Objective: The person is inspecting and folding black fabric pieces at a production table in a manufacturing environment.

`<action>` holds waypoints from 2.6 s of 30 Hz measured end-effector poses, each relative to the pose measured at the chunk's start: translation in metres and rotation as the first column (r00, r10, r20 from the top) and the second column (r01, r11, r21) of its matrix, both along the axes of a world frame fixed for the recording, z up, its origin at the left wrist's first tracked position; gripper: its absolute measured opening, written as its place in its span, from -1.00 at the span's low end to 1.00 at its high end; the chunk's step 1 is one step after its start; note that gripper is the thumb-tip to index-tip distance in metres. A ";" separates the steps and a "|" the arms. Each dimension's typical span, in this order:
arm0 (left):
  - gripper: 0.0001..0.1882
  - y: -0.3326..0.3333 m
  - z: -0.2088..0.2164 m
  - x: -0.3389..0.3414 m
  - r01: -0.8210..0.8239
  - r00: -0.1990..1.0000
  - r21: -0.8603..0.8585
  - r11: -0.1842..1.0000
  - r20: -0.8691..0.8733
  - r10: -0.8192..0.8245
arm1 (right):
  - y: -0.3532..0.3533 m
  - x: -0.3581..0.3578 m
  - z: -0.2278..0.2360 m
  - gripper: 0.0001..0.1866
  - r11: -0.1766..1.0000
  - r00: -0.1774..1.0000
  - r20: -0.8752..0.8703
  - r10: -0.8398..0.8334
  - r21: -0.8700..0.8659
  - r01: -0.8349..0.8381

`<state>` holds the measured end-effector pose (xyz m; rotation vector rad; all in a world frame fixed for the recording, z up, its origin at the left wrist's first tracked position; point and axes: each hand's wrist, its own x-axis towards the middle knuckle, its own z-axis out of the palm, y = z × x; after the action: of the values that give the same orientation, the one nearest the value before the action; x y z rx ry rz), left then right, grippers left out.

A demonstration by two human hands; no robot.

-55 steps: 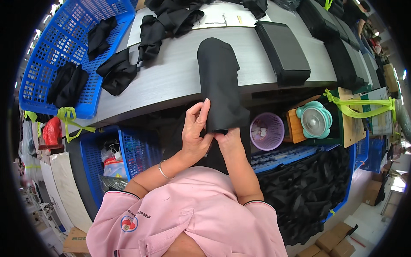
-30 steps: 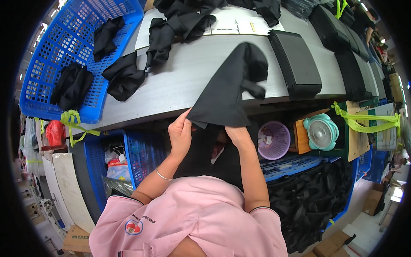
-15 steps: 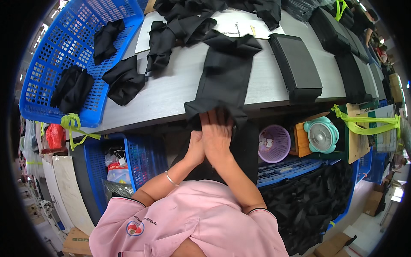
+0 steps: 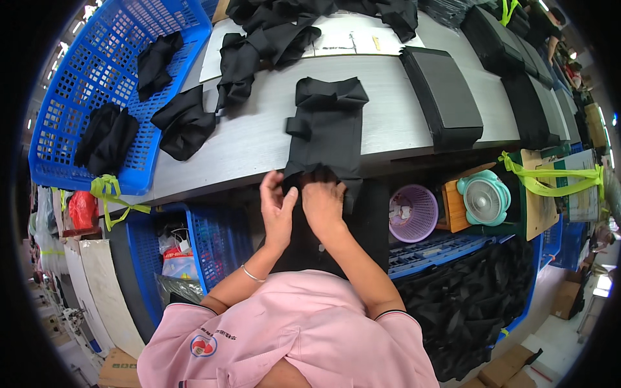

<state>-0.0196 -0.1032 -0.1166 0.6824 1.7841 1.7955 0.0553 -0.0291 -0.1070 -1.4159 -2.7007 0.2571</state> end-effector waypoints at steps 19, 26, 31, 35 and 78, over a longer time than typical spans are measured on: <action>-0.49 -0.016 0.027 -0.036 0.328 0.646 0.067 0.942 0.712 -0.275 | -0.076 0.084 0.080 -0.89 0.764 0.674 -0.724 -0.145 -0.515 -0.389; -0.46 -0.031 0.033 -0.012 0.482 0.692 0.051 0.875 0.589 -0.416 | -0.019 0.122 0.075 -0.64 0.892 0.503 -0.769 -0.394 -0.453 0.007; -0.32 -0.036 0.015 -0.008 0.465 0.465 0.179 0.867 0.784 -0.411 | -0.017 0.131 0.049 -0.74 0.363 0.203 -0.538 -0.818 -0.758 -0.542; -0.46 -0.035 0.022 -0.010 0.436 0.365 0.221 0.873 0.843 -0.396 | -0.030 0.119 0.043 -0.78 0.295 0.140 -0.456 -0.879 -0.751 -0.591; -0.51 -0.064 -0.019 -0.005 0.657 0.695 -0.088 0.749 0.456 -0.556 | -0.332 0.634 -0.030 -0.29 0.031 0.014 -0.492 -0.870 -0.027 0.999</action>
<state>-0.0243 -0.1674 -0.1357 0.6448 1.2535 1.1242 0.6891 -0.3614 -0.1370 -2.3326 -0.7944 -0.0746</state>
